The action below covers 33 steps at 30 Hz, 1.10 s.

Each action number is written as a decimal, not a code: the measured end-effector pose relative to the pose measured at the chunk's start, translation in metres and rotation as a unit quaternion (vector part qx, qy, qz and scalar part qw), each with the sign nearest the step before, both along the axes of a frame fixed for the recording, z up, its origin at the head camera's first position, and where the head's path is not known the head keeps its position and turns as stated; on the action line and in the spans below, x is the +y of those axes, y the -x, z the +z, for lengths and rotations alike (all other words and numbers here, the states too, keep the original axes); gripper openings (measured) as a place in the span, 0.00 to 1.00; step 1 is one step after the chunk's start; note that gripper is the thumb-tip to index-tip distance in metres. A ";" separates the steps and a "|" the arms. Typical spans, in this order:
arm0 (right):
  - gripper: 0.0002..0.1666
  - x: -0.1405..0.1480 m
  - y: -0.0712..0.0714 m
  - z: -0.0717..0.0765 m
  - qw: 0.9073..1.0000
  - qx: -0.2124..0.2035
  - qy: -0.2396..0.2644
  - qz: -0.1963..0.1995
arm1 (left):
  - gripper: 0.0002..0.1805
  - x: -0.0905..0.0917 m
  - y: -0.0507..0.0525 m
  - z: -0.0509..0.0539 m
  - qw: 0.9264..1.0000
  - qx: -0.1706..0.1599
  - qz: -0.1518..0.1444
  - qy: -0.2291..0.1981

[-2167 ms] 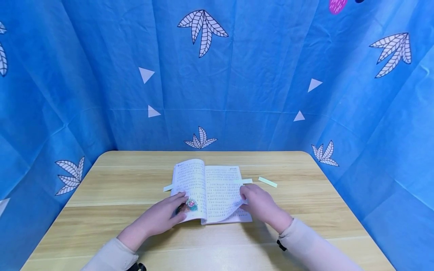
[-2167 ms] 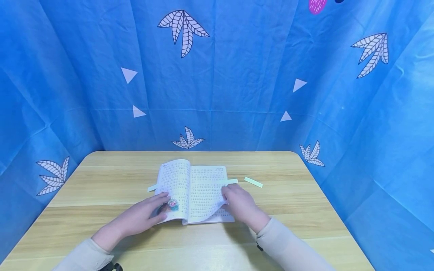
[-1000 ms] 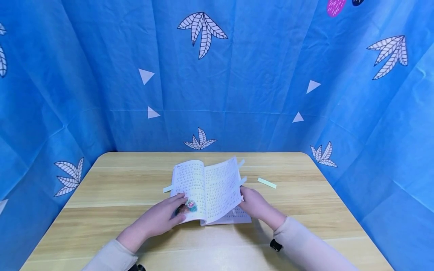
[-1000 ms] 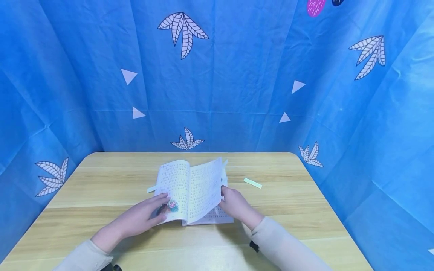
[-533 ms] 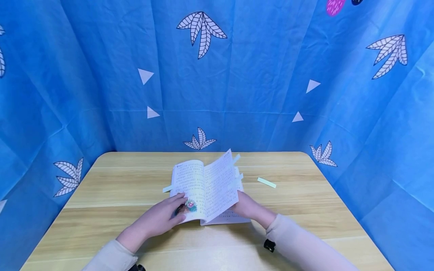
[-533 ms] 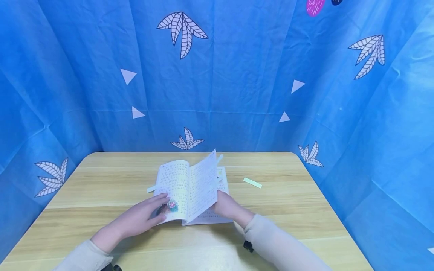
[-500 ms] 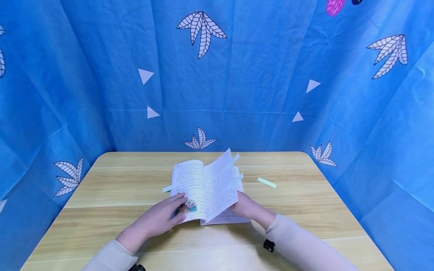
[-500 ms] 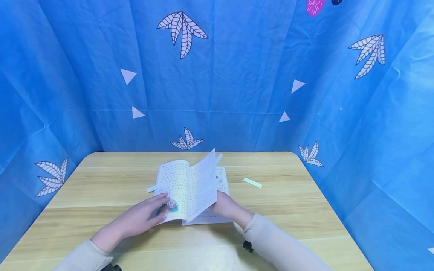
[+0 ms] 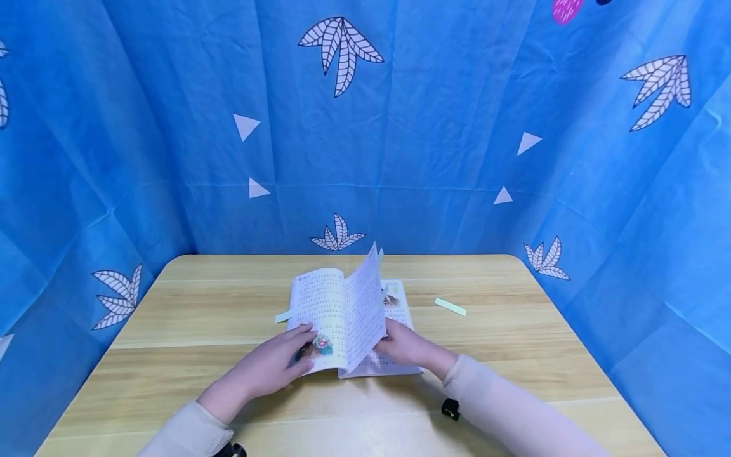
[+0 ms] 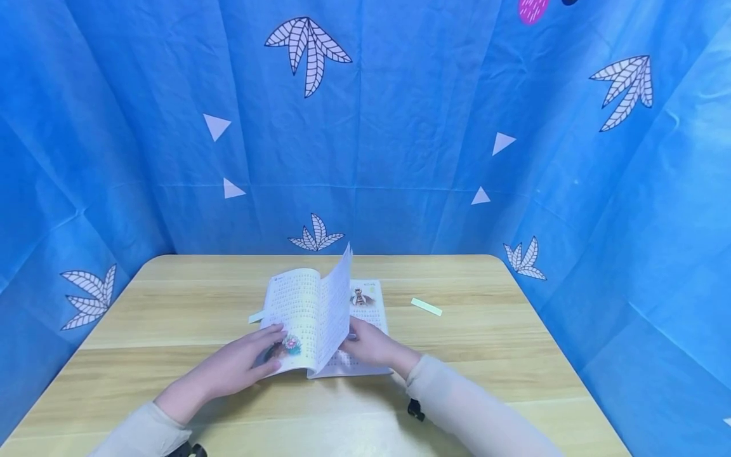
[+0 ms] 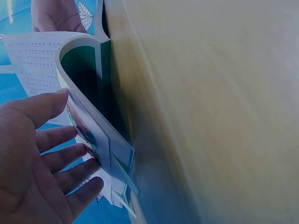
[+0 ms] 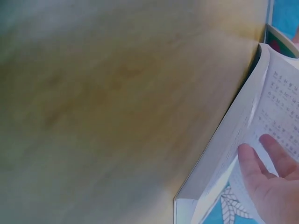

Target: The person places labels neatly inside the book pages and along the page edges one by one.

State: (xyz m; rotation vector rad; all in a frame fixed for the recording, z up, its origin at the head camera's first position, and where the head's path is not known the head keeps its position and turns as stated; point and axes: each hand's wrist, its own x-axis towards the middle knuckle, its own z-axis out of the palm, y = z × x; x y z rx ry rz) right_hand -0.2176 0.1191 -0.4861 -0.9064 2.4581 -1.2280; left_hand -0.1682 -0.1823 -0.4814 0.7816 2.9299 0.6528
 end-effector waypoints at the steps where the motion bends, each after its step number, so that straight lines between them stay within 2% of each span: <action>1: 0.18 0.000 0.001 0.001 1.000 -0.004 0.002 0.001 | 0.32 0.000 0.000 0.000 1.000 -0.001 0.000 -0.001; 8: 0.20 0.003 0.002 0.005 1.000 -0.004 0.000 0.008 | 0.32 0.000 0.001 0.001 1.000 -0.006 0.001 -0.003; 11: 0.20 0.002 0.002 0.006 1.000 -0.011 0.020 0.008 | 0.32 0.001 0.001 0.002 1.000 -0.006 -0.001 -0.006; 14: 0.22 0.001 0.004 0.005 0.998 -0.033 0.047 -0.001 | 0.32 0.000 0.001 0.002 1.000 -0.006 0.000 -0.005; 18: 0.31 -0.001 0.005 0.007 0.994 -0.068 0.080 -0.013 | 0.32 0.000 0.001 0.002 1.000 -0.003 -0.003 -0.006; 21: 0.33 -0.003 0.005 0.009 0.993 -0.077 0.092 -0.014 | 0.31 0.001 0.001 0.003 1.000 0.000 -0.006 -0.009; 33: 0.37 -0.005 0.008 0.010 0.993 -0.085 0.086 0.000 | 0.31 0.002 0.002 0.003 1.000 0.001 -0.009 -0.013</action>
